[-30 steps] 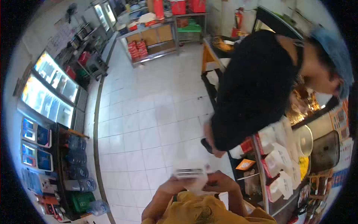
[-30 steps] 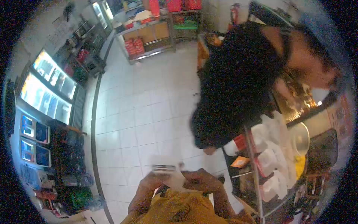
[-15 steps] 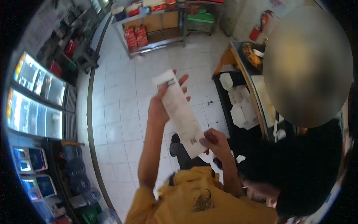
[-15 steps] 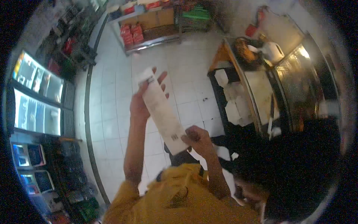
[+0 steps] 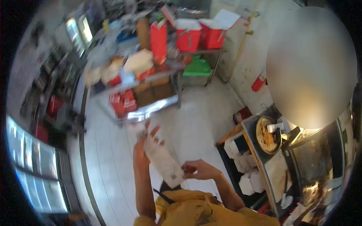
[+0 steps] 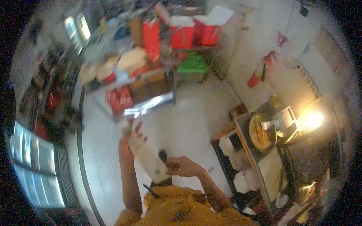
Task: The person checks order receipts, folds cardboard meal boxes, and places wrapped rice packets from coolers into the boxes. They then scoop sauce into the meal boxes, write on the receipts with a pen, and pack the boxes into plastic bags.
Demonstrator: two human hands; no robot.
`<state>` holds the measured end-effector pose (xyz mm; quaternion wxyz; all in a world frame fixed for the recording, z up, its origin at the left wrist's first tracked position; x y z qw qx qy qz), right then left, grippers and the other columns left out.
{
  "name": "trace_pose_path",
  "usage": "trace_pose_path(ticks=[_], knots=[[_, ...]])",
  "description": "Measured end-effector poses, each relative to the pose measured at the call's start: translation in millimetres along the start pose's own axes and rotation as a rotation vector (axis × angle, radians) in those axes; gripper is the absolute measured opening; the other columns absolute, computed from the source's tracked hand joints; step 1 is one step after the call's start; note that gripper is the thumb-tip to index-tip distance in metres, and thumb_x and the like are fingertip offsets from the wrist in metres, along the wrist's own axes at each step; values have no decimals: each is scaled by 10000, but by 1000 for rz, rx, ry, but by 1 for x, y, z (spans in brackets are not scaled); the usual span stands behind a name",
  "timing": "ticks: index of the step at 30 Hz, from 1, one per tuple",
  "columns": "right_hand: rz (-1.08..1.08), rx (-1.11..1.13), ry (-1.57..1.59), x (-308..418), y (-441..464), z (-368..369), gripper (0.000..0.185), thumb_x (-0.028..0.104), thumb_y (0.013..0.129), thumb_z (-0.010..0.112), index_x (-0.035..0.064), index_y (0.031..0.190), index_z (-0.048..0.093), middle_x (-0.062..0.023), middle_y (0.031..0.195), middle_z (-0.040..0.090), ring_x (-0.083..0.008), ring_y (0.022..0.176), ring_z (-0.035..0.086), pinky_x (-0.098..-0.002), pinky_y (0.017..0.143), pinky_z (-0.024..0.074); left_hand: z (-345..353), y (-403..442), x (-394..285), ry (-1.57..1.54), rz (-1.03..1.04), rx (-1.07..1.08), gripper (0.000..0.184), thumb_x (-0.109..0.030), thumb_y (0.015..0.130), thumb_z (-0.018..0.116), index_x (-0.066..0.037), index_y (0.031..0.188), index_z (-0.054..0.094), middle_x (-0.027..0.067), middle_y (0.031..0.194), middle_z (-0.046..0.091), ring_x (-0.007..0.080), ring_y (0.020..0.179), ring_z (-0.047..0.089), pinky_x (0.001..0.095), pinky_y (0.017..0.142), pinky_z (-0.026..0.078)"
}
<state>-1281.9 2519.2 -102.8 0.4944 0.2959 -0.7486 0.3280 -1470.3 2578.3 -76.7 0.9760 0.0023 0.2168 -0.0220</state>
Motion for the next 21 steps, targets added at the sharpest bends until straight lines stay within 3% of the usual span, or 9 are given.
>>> trace_pose_path(ticks=[1, 3, 7, 9, 11, 13, 17, 19, 21], knots=[[6, 3, -21, 10, 29, -38, 340, 237, 890, 753, 44, 1141, 631, -54, 909, 709, -131, 886, 669, -324, 865, 537, -22, 38, -10, 59, 17, -53, 647, -253, 963, 583, -139, 1537, 305, 166, 1366, 518, 177, 842, 604, 450, 857, 537], [-18, -254, -111, 4, 77, -143, 350, 231, 882, 759, 45, 1154, 640, -65, 929, 717, -149, 868, 681, -315, 839, 548, -53, 110, -15, 177, -40, -203, 668, -201, 928, 587, -144, 1535, 312, 191, 1344, 551, 205, 839, 627, 442, 825, 558], [138, -762, -154, 3, 113, -363, 214, 99, 882, 726, 18, 1074, 677, -39, 881, 697, -83, 801, 647, -256, 722, 542, -31, 240, -41, 491, -117, -201, 622, -206, 916, 615, -26, 1468, 393, 229, 1174, 647, 219, 784, 652, 392, 765, 566], [65, -892, -280, -5, 149, -478, 155, 31, 876, 697, 5, 1029, 686, -18, 846, 677, -55, 760, 610, -248, 690, 524, -31, 314, -48, 587, -189, -148, 602, -217, 921, 621, 34, 1430, 421, 251, 1082, 679, 234, 779, 668, 381, 746, 565], [-24, -973, -191, -22, 206, -594, 115, 15, 877, 688, 7, 991, 692, -10, 832, 671, -64, 739, 595, -251, 693, 514, -36, 380, -60, 578, -202, -157, 618, -257, 903, 654, 60, 1393, 450, 264, 1054, 684, 255, 801, 677, 375, 735, 565], [-59, -1043, -322, -4, 282, -715, 231, 195, 855, 746, 20, 1001, 710, -101, 895, 724, -153, 808, 673, -322, 764, 543, -42, 437, -81, 624, -136, -168, 624, -336, 891, 675, 75, 1329, 507, 280, 1039, 683, 305, 839, 683, 395, 746, 562], [-414, -975, -571, 44, 491, -913, 199, 167, 834, 710, 30, 977, 709, -134, 919, 724, -247, 833, 704, -363, 799, 550, -66, 571, -114, 692, 36, -372, 601, -332, 889, 674, 53, 1322, 514, 256, 1030, 681, 290, 819, 669, 390, 731, 550], [-379, -769, -582, 25, 616, -991, 256, 195, 799, 723, 47, 1007, 708, -151, 957, 721, -289, 872, 708, -388, 818, 550, -78, 625, -130, 691, 137, -537, 590, -331, 888, 673, 42, 1318, 518, 243, 1025, 680, 283, 810, 661, 388, 723, 545], [-234, -426, -751, -15, 736, -1023, 369, 248, 755, 762, 71, 1075, 710, -164, 977, 720, -319, 900, 706, -401, 820, 550, -81, 659, -146, 681, 234, -726, 579, -329, 887, 672, 31, 1314, 522, 231, 1021, 679, 275, 800, 654, 385, 716, 539]])
Point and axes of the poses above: each hand's wrist, its own y-axis towards the middle knuckle, its own z-axis out of the palm, x = y × z, the point moved 10 cm from there along y, towards the middle knuckle
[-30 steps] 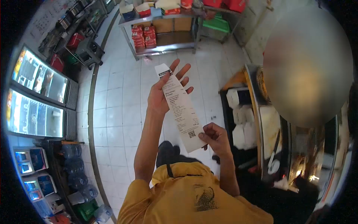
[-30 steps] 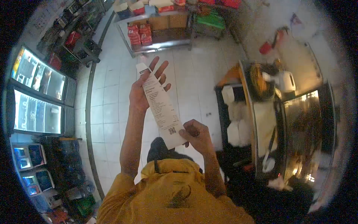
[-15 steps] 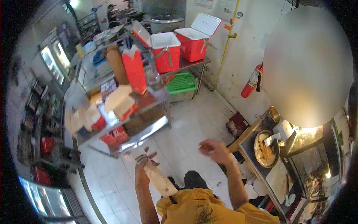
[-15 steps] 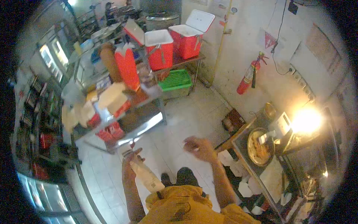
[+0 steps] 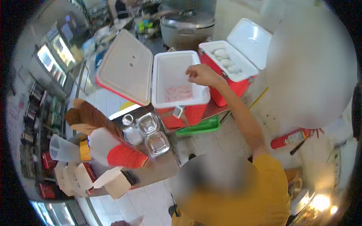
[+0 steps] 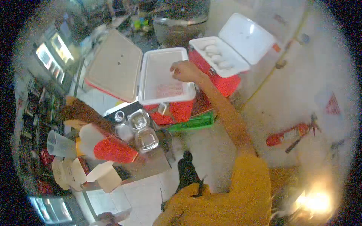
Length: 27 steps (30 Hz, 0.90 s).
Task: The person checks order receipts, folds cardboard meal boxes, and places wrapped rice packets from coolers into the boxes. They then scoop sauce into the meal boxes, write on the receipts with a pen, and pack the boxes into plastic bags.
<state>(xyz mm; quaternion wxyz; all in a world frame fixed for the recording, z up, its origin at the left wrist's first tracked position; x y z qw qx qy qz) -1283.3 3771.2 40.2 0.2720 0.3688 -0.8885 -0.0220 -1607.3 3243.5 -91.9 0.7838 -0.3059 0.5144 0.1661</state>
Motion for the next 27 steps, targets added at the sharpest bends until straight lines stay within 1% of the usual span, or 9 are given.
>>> trace_pose_path(ticks=[6, 9, 12, 16, 18, 20, 22, 23, 27], knots=[[-260, 971, -343, -82, 99, 197, 506, 280, 706, 798, 56, 1146, 687, -154, 996, 728, -342, 902, 695, -438, 828, 547, 30, 38, -25, -17, 95, -429, 546, -324, 884, 670, -2, 1302, 533, 194, 1007, 676, 253, 771, 631, 378, 693, 521], [-266, 1076, -428, -92, 121, 240, 482, 248, 695, 774, 57, 1132, 704, -170, 992, 724, -349, 924, 689, -435, 811, 544, 39, 43, -35, 1, 141, -539, 530, -322, 883, 669, -18, 1296, 538, 175, 1000, 674, 242, 756, 620, 375, 682, 513], [-465, 1004, -477, -60, 135, 227, 379, 179, 672, 724, 45, 1026, 725, -183, 943, 716, -356, 878, 683, -444, 768, 533, 46, 56, -38, 20, 183, -598, 514, -319, 881, 668, -34, 1290, 544, 156, 993, 673, 230, 741, 609, 371, 671, 504], [-256, 284, -48, -97, 159, 12, 243, 179, 640, 695, 19, 822, 692, -212, 791, 675, -368, 737, 657, -462, 679, 515, 53, 85, -34, 22, 250, -622, 494, -316, 879, 667, -56, 1283, 551, 131, 984, 670, 215, 722, 594, 367, 656, 493], [-25, 184, -231, -141, 148, -81, 255, 200, 650, 700, 4, 811, 689, -230, 823, 676, -360, 781, 674, -448, 687, 518, 47, 87, -38, 8, 294, -644, 484, -314, 878, 666, -67, 1279, 555, 119, 980, 669, 208, 712, 587, 364, 648, 487], [325, 222, -618, -249, 121, -116, 379, 229, 708, 745, 28, 1023, 687, -214, 996, 701, -368, 943, 676, -454, 821, 532, 33, 73, -43, -26, 352, -670, 474, -313, 877, 665, -78, 1275, 559, 107, 975, 668, 200, 703, 579, 362, 641, 481], [98, 135, -450, -374, 111, -86, 777, 344, 710, 808, 14, 1352, 519, -240, 1365, 551, -392, 1246, 537, -430, 1076, 414, 4, 29, -47, -79, 427, -742, 464, -311, 876, 665, -89, 1271, 563, 94, 971, 667, 193, 693, 572, 360, 633, 475], [122, 114, -518, -428, 107, -66, 841, 358, 697, 832, -3, 1378, 495, -234, 1446, 481, -385, 1324, 473, -414, 1149, 339, -12, -7, -47, -137, 474, -781, 460, -310, 876, 664, -94, 1269, 564, 88, 968, 667, 189, 688, 568, 359, 629, 472], [-86, -86, -495, -463, 110, -48, 727, 251, 693, 841, 69, 1328, 538, -158, 1429, 496, -348, 1273, 517, -415, 1086, 411, -32, -131, -51, -391, 758, -686, 441, -307, 874, 663, -116, 1261, 572, 63, 959, 665, 174, 669, 553, 354, 614, 461]])
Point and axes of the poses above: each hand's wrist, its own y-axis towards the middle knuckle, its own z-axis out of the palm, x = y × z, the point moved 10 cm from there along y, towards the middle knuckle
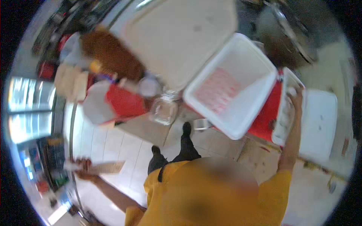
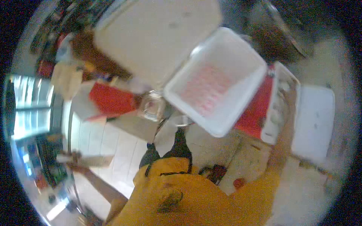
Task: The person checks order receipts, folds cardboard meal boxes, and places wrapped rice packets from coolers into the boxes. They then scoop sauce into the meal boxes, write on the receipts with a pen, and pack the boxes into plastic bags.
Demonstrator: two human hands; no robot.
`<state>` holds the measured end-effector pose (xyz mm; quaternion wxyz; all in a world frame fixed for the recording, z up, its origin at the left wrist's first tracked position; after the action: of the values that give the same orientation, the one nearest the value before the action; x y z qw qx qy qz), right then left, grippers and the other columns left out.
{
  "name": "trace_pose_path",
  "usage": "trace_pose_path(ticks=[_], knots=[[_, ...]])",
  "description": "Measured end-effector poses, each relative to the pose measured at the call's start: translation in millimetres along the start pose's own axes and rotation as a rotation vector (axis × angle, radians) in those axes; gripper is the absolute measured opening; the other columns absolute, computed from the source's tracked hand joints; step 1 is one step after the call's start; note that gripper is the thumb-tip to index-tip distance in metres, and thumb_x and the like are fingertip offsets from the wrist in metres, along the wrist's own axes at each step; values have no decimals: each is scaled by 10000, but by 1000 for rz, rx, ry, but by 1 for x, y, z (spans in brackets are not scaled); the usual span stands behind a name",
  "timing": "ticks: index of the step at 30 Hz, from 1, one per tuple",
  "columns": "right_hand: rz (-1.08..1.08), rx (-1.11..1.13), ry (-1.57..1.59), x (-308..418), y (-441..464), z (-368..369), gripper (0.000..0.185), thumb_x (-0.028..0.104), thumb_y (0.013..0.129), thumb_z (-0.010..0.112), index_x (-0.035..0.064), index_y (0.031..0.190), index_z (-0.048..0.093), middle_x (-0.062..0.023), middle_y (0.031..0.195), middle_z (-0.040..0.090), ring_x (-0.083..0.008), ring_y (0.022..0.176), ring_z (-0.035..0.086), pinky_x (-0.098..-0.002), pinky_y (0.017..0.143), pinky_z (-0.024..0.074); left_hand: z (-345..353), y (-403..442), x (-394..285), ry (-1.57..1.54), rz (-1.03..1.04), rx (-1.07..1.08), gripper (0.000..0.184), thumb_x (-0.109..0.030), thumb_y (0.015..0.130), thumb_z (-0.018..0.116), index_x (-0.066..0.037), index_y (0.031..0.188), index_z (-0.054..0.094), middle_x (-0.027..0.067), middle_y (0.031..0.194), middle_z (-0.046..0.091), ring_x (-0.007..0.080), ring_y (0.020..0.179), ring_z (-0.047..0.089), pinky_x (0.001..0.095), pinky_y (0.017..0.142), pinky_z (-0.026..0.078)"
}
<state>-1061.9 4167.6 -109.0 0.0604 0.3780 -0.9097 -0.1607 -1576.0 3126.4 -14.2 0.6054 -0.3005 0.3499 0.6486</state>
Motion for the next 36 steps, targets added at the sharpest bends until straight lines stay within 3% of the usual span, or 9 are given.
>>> trace_pose_path(ticks=[3, 4, 5, 8, 16, 19, 24, 33, 36], knots=[[308, 22, 119, 6, -13, -69, 682, 295, 713, 831, 84, 1308, 572, -141, 1331, 585, -357, 1206, 573, -437, 1013, 446, 39, -18, 14, -208, -166, 399, 508, -301, 945, 553, -75, 1387, 447, 93, 922, 574, 171, 656, 503, 311, 562, 384], [468, 2, 140, 12, -22, -100, 628, 307, 764, 810, 73, 1298, 578, -144, 1204, 646, -302, 1133, 614, -393, 972, 467, 8, -32, 21, -1, -153, -24, 598, -361, 895, 631, -66, 1381, 448, 107, 922, 585, 181, 664, 515, 312, 579, 404], [644, 11, 277, 50, -36, -147, 559, 273, 824, 772, 48, 1295, 577, -140, 1143, 658, -236, 1092, 613, -335, 948, 471, 18, -45, 41, 2, -301, 61, 697, -392, 838, 700, -44, 1381, 436, 116, 887, 597, 203, 681, 542, 328, 610, 460], [235, -143, 597, 230, -81, -280, 621, 261, 861, 744, 17, 1377, 500, -129, 1286, 581, -227, 1143, 576, -345, 977, 464, 71, -87, 101, 309, -699, 235, 692, -393, 863, 680, -10, 1398, 463, 103, 917, 638, 181, 763, 595, 318, 652, 519], [-492, 342, 1045, 756, -251, -237, 602, 278, 623, 911, 52, 1104, 628, -147, 1162, 635, -318, 1039, 638, -422, 860, 525, 120, -166, 147, -36, -1122, 315, 707, -321, 858, 691, -60, 1455, 416, 115, 1252, 635, 226, 1059, 626, 345, 893, 527], [-233, 819, 1174, 766, -257, -126, 618, 273, 714, 830, 44, 1235, 591, -198, 1262, 580, -379, 1210, 543, -473, 1006, 451, 18, -180, 152, -140, -1177, 167, 642, -264, 840, 660, -68, 1415, 453, 137, 1256, 636, 244, 1104, 631, 358, 921, 529], [-513, -111, 179, 787, -202, 16, 311, 239, 700, 805, 62, 944, 729, -135, 926, 713, -315, 887, 685, -416, 762, 533, -77, -160, 90, -60, -873, 26, 537, -268, 853, 588, -41, 1328, 484, 217, 1215, 645, 281, 1058, 659, 341, 848, 566], [-625, 330, 513, 767, -190, 81, 124, 161, 731, 736, 46, 761, 704, -152, 720, 677, -326, 690, 670, -422, 646, 505, -113, -166, 82, -63, -660, -162, 563, -280, 840, 602, -9, 1321, 498, 259, 1196, 630, 326, 1091, 648, 373, 875, 566], [-556, 341, 582, 763, -187, 78, 87, 110, 762, 693, 26, 784, 687, -174, 738, 671, -334, 687, 662, -423, 635, 492, -48, -150, 140, 302, -749, 192, 600, -223, 802, 703, -48, 1347, 526, 143, 1158, 671, 270, 1088, 657, 366, 912, 524]])
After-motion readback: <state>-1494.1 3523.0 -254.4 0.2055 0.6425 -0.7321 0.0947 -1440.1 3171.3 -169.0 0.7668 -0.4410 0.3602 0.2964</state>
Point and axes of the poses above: each hand's wrist, its own y-axis towards the middle knuckle, its own z-axis out of the palm, x = y × z, the point moved 10 cm from there along y, towards the middle knuckle
